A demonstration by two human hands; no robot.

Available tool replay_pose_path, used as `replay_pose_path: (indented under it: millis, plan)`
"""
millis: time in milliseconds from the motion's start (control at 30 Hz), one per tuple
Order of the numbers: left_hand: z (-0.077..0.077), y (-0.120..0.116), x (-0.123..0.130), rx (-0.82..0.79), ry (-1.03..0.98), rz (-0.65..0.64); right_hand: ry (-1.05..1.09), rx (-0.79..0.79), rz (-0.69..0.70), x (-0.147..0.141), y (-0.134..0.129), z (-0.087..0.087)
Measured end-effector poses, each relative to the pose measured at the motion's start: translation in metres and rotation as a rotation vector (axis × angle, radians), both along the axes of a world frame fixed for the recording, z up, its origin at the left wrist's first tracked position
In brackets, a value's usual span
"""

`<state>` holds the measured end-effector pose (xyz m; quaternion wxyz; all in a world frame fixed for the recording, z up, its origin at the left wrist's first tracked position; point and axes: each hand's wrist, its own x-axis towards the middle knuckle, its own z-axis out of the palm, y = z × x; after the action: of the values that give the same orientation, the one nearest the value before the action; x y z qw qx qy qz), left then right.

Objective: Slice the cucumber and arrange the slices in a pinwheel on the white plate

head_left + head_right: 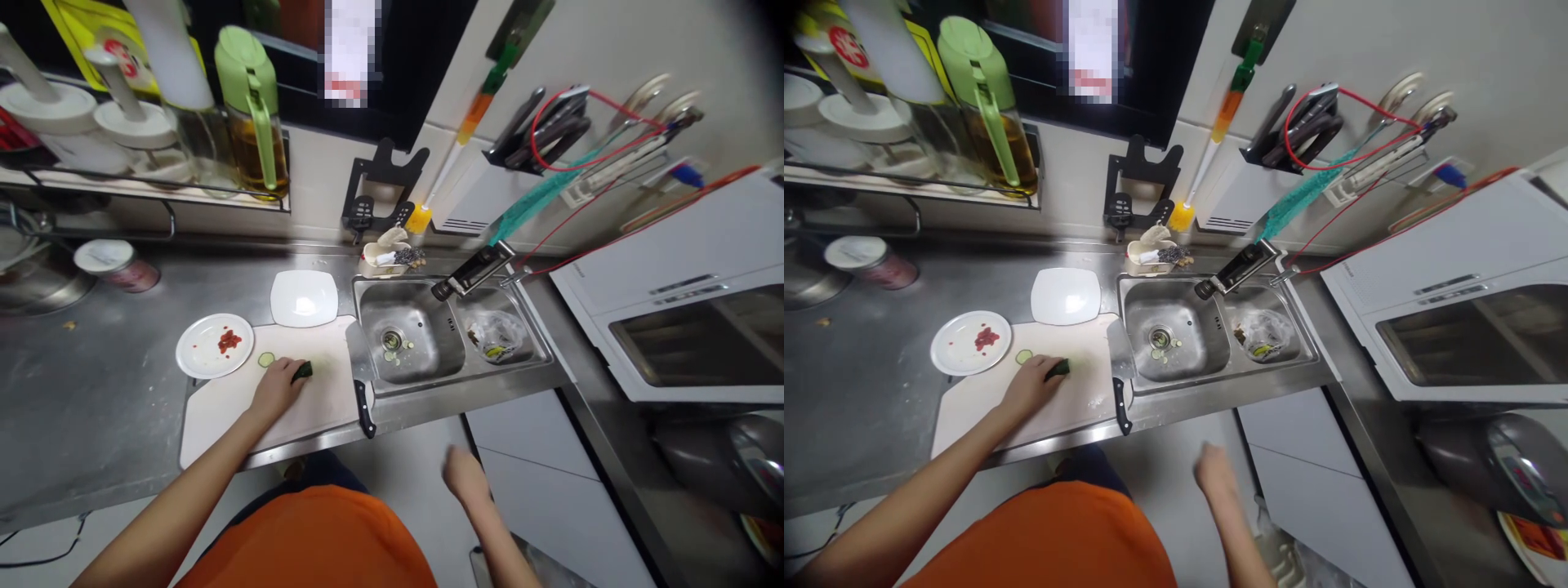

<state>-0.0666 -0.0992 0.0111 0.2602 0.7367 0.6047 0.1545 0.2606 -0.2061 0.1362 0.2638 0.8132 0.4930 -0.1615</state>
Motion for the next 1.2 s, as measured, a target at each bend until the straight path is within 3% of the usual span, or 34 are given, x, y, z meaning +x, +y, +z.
replay_pose_path:
  millis: [67, 167, 300, 467, 633, 733, 833, 1000, 1200]
  plan:
    - [0.001, -0.001, 0.000, 0.016, 0.007, 0.023, 0.133, 0.028, 0.096, -0.025, 0.030, -0.019]
    - [0.002, -0.004, -0.001, 0.052, 0.014, 0.032, 0.325, 0.210, 0.314, -0.078, 0.071, -0.044]
    - [-0.001, -0.012, -0.002, 0.131, 0.074, -0.008, 0.272, 0.226, 0.341, -0.126, 0.089, -0.061]
    - [-0.005, -0.018, -0.004, 0.130, 0.109, 0.030, 0.287, 0.265, 0.313, -0.125, 0.083, -0.076]
    - [0.006, -0.013, -0.010, -0.027, -0.091, -0.018, 0.405, 0.469, 0.225, -0.110, 0.083, -0.094]
    - [0.011, -0.012, -0.013, -0.098, -0.162, -0.064, 0.500, 0.626, 0.200, -0.099, 0.082, -0.094]
    - [0.007, -0.011, -0.016, -0.059, -0.105, -0.088, 0.601, 0.669, 0.232, -0.090, 0.081, -0.085]
    - [-0.001, -0.008, -0.020, 0.077, 0.056, -0.117, 0.759, 0.454, 0.403, -0.096, 0.082, -0.072]
    - [0.014, -0.004, -0.007, 0.032, 0.118, -0.082, 0.731, 0.194, 0.464, -0.117, 0.091, -0.065]
